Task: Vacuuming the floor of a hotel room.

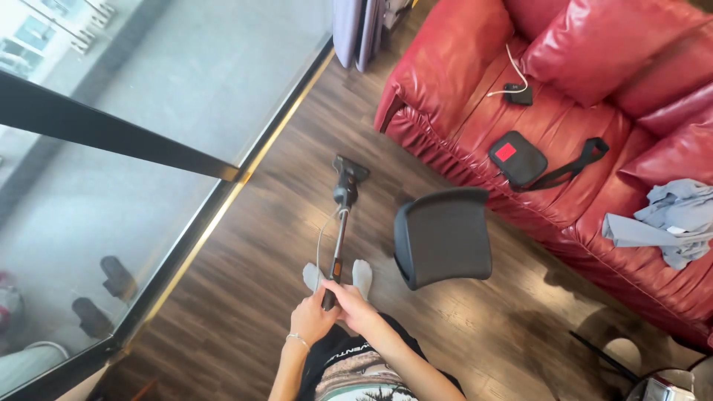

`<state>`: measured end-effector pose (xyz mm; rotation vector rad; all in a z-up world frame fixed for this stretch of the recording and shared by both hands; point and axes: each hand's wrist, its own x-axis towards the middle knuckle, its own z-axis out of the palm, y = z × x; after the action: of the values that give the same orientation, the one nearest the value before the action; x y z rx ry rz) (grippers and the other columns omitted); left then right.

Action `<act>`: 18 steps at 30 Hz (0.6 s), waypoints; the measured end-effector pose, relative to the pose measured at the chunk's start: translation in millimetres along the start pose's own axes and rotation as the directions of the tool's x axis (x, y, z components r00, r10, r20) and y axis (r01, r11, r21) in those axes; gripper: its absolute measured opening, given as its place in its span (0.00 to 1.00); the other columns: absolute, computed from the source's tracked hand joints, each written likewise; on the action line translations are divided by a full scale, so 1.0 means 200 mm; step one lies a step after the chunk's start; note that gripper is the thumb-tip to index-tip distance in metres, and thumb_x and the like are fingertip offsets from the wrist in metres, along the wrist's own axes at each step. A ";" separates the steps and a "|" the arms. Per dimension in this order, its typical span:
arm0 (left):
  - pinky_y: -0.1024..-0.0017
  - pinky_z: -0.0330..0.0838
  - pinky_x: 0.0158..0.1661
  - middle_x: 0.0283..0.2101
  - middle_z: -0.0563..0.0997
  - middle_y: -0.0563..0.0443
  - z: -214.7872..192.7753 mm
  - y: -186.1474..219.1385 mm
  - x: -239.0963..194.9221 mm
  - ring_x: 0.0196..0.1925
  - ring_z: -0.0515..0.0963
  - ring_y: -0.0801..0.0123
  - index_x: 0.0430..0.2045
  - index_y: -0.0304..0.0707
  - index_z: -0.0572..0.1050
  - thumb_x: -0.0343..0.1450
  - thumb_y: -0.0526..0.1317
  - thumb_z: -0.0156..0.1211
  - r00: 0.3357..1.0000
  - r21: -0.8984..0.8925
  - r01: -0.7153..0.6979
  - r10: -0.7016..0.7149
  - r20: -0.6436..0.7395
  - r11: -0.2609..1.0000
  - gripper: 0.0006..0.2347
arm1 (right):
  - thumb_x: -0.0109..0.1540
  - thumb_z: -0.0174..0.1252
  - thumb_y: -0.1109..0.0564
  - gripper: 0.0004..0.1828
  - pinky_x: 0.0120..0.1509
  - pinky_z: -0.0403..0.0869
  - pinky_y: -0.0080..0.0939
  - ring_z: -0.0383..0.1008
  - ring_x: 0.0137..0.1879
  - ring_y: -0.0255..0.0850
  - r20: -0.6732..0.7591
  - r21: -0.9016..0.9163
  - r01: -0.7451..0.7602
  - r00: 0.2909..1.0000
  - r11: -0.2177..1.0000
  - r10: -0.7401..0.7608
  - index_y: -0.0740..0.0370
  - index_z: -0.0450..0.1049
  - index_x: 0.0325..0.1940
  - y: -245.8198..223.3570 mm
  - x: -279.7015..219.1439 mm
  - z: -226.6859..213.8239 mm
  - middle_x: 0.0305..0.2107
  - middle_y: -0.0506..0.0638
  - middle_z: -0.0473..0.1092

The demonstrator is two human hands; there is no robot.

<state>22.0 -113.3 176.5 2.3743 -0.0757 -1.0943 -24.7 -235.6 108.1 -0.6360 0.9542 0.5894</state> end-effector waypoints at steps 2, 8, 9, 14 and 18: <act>0.51 0.75 0.46 0.36 0.85 0.35 -0.06 -0.02 -0.06 0.44 0.83 0.43 0.51 0.45 0.75 0.62 0.52 0.65 0.999 0.009 -0.003 0.003 0.038 1.000 0.24 | 0.62 0.64 0.44 0.20 0.38 0.77 0.39 0.78 0.38 0.38 -0.026 0.023 0.005 1.000 1.000 -0.004 0.62 0.77 0.45 0.10 -0.03 0.04 0.35 0.47 0.76; 0.61 0.76 0.47 0.41 0.85 0.38 -0.04 -0.14 -0.03 0.48 0.84 0.51 0.53 0.38 0.75 0.61 0.48 0.69 0.973 -0.335 -0.215 0.232 0.014 0.918 0.26 | 0.61 0.69 0.49 0.20 0.38 0.78 0.44 0.80 0.38 0.45 -0.205 0.133 0.148 0.972 0.980 -0.119 0.71 0.77 0.41 0.26 0.31 -0.06 0.33 0.55 0.77; 0.65 0.76 0.49 0.42 0.86 0.41 0.00 -0.20 -0.02 0.49 0.86 0.58 0.56 0.37 0.72 0.63 0.45 0.67 0.953 -0.504 -0.260 0.302 0.002 0.824 0.26 | 0.61 0.70 0.50 0.20 0.40 0.79 0.44 0.80 0.39 0.45 -0.227 0.162 0.178 0.964 0.971 -0.139 0.73 0.78 0.42 0.30 0.36 -0.08 0.36 0.57 0.78; 0.66 0.71 0.52 0.52 0.77 0.40 -0.03 -0.52 0.12 0.53 0.76 0.62 0.50 0.35 0.78 0.65 0.46 0.70 0.953 -0.504 -0.297 0.215 -0.215 0.811 0.22 | 0.61 0.60 0.44 0.20 0.29 0.75 0.54 0.78 0.36 0.49 -0.435 0.095 0.240 0.883 0.966 -0.176 0.65 0.71 0.38 -0.19 0.01 0.17 0.30 0.53 0.71; 0.60 0.71 0.50 0.48 0.76 0.29 0.16 -0.89 0.27 0.50 0.75 0.51 0.53 0.26 0.71 0.61 0.44 0.74 0.872 -0.224 -0.339 0.216 -0.438 0.914 0.29 | 0.62 0.61 0.44 0.19 0.21 0.66 0.45 0.70 0.22 0.42 -0.485 0.102 0.274 0.853 0.956 -0.193 0.62 0.67 0.30 -0.35 0.02 0.00 0.22 0.50 0.66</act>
<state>6.4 11.2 36.5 2.1799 -0.0997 -0.4252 26.9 -282.6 121.2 -0.7479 1.3432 0.1264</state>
